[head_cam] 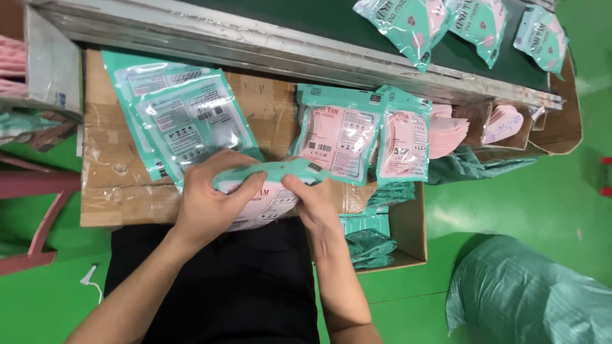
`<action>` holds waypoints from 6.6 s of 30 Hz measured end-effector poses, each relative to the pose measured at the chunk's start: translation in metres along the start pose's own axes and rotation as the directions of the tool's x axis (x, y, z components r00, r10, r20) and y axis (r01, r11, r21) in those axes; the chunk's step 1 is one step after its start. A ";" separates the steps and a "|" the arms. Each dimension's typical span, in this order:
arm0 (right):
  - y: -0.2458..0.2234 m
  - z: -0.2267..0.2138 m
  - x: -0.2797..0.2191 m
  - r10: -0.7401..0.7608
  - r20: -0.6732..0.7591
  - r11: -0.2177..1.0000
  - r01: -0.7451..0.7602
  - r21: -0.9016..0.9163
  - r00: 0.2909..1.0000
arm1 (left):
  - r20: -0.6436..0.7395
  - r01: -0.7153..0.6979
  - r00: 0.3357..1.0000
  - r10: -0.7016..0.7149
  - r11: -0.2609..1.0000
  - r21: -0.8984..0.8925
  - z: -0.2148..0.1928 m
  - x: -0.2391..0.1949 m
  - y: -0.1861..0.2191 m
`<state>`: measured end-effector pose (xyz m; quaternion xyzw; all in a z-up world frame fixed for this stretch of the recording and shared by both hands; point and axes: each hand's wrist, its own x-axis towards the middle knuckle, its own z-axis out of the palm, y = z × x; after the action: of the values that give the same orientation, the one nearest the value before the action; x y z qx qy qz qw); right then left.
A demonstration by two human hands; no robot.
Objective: The person stacks pink face masks, opens a teal resealable plastic pouch, inserts the stack of masks into the pouch, presses the pouch closed, and places the packed pouch on the conveyor, repeating the cycle with masks taken from boxes beside the work surface.
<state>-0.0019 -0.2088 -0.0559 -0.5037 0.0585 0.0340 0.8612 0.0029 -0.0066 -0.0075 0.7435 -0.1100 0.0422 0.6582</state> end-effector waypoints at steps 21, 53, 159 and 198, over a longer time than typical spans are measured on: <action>-0.082 -0.247 0.053 -0.640 -0.117 0.062 -0.101 -0.993 0.759 | 0.209 0.380 0.922 -0.325 0.863 -0.334 0.153 0.084 -0.141; -0.095 -0.175 0.008 -0.472 -0.308 0.623 0.065 -0.780 0.826 | 0.407 0.652 0.745 -0.528 0.450 -0.610 0.113 0.082 -0.127; 0.099 -0.039 0.109 0.078 0.193 0.934 -0.140 0.329 0.978 | -0.051 -0.281 0.821 0.569 0.479 0.831 -0.102 0.168 -0.051; -0.030 -0.065 0.004 -0.429 0.239 0.453 0.437 -0.777 0.871 | 0.313 -0.317 0.925 0.215 0.892 0.323 0.030 0.041 -0.051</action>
<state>0.0012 -0.2798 -0.0618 -0.8378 -0.0972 -0.1610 0.5126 0.0513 -0.0352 -0.0521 0.8298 -0.2899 0.0515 0.4741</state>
